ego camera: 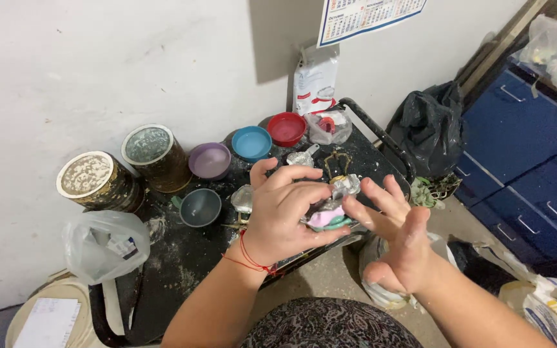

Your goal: The person mixes a white powder in a red bowl using a green spatula. They then apply the mixture to a pink flower-shaped object and a silver-colored object, rubbing the substance onto their surfaces.

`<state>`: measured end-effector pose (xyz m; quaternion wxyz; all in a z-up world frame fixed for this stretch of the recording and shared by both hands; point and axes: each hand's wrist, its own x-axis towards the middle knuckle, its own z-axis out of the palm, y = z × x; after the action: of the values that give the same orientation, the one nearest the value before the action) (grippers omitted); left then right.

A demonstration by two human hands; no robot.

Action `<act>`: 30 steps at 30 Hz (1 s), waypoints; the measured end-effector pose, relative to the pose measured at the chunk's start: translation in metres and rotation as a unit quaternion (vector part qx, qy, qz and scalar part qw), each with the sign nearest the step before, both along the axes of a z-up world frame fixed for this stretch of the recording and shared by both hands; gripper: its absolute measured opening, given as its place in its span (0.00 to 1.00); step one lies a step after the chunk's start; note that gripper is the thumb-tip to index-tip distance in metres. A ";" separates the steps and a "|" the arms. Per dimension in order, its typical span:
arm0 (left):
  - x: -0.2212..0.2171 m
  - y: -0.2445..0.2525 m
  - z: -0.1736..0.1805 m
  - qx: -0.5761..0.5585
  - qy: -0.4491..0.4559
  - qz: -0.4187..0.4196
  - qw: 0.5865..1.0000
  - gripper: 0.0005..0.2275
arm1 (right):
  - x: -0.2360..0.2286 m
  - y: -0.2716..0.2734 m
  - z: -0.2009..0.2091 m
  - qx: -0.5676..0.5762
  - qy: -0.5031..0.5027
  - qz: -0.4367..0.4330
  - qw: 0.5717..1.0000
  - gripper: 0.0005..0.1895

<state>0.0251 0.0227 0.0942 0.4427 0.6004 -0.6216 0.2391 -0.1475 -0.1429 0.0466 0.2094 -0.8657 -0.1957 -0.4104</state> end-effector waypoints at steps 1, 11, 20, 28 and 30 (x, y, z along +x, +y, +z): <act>0.000 -0.001 -0.001 -0.001 0.001 0.001 1.000 0.20 | -0.001 -0.001 -0.003 -0.001 0.001 0.001 1.000 0.54; 0.006 -0.002 -0.008 0.003 -0.005 0.043 0.999 0.20 | -0.006 0.002 0.027 -0.099 -0.058 -0.046 0.992 0.48; -0.006 -0.002 0.008 -0.005 -0.036 0.008 0.999 0.20 | -0.005 0.009 0.061 -0.374 -0.054 -0.063 0.924 0.30; -0.003 -0.001 0.002 -0.011 -0.022 0.002 1.000 0.28 | -0.017 -0.018 0.035 -0.437 -0.056 -0.092 0.893 0.30; -0.005 -0.002 0.005 -0.036 -0.022 0.012 0.999 0.13 | -0.018 -0.020 0.020 -0.382 -0.030 -0.105 0.918 0.42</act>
<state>0.0202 0.0202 0.0987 0.4477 0.5863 -0.6144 0.2799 -0.1658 -0.1628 0.0664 -0.1875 -0.8827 -0.2522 -0.3493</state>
